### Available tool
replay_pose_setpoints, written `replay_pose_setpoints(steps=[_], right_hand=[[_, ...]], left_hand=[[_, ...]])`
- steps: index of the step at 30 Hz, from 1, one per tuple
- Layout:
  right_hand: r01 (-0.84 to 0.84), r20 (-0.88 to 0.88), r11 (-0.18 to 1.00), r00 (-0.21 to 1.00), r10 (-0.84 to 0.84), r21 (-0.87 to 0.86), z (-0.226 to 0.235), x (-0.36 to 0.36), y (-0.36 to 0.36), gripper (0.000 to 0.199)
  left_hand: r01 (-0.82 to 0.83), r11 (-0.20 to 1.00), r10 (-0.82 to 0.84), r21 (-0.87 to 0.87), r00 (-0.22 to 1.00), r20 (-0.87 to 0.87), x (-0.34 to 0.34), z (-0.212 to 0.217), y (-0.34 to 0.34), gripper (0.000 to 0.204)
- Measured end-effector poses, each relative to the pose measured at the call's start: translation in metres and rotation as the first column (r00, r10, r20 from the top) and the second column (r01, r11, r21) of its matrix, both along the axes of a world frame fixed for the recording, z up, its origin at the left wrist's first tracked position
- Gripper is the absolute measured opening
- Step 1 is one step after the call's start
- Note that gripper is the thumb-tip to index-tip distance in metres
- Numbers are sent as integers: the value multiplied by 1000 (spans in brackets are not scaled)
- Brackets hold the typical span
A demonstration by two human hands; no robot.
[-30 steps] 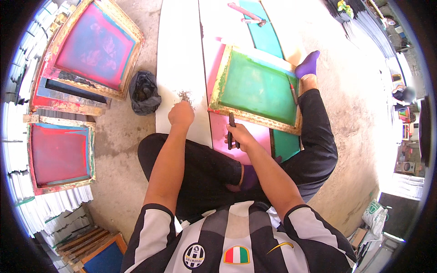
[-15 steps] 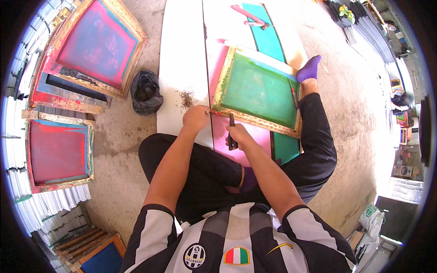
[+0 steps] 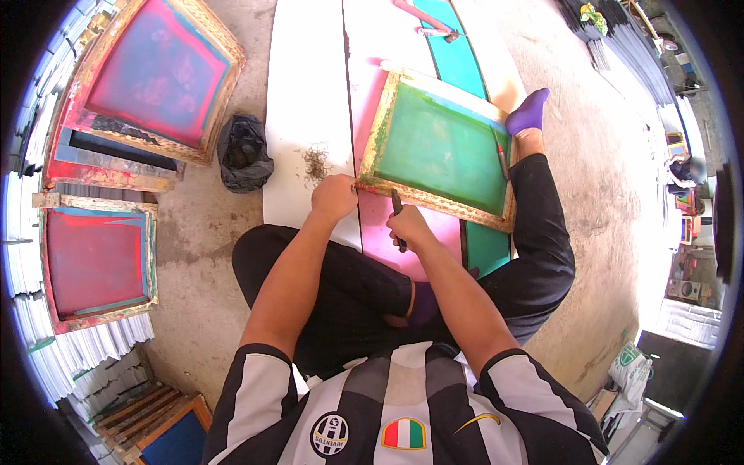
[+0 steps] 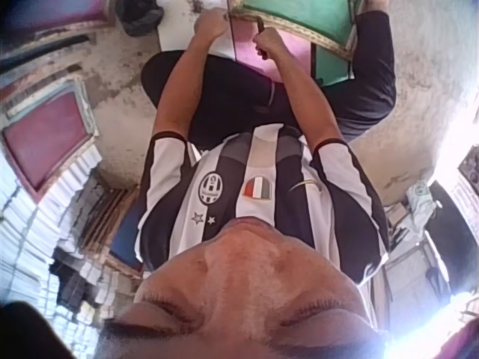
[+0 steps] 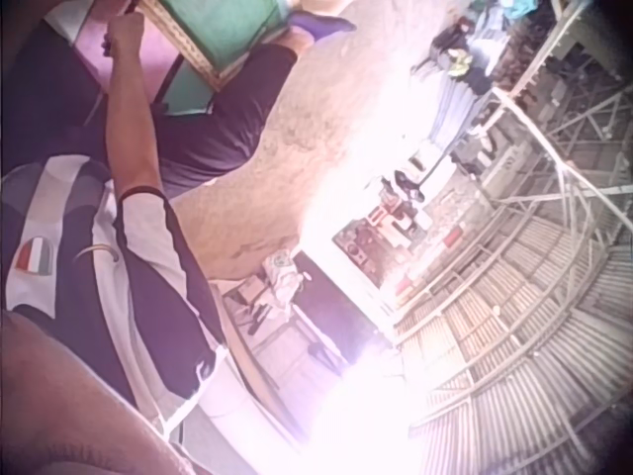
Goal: The person sits on the floor and uses a small knife to scrape dried paint or residue from the edges of a green screen-printing frame. They repeatedly lift the frame, scrape along the border, and place it back down, continuing the process throughout the clip.
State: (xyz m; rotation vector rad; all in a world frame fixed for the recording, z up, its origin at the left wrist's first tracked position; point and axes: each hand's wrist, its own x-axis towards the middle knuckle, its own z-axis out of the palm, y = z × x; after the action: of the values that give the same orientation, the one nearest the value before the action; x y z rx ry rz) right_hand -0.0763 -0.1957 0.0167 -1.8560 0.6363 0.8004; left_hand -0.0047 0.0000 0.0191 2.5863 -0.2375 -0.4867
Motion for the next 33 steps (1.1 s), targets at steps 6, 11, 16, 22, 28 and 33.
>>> replay_pose_setpoints(steps=[6,11,16,22,28,33], right_hand=[[107,17,992,994,-109,59,1,-7,1,21],[230,-84,964,972,-220,135,3,-4,3,20],[196,-164,969,972,-170,153,7,5,0,23],[164,-165,986,974,-155,40,23,14,11,16],[93,-57,992,994,-98,-87,7,8,11,16],[89,14,978,996,-88,-186,17,2,17,7]], left_hand=[[-6,1000,6,-16,1000,-11,-2,5,1,32],[-16,1000,16,21,999,-29,4,3,0,32],[-13,1000,14,10,999,-35,5,3,-1,31],[12,1000,-11,23,999,-42,6,-5,1,30],[12,1000,-10,22,998,-63,5,-6,-2,30],[27,1000,-27,-1,999,-28,3,-10,-1,32]])
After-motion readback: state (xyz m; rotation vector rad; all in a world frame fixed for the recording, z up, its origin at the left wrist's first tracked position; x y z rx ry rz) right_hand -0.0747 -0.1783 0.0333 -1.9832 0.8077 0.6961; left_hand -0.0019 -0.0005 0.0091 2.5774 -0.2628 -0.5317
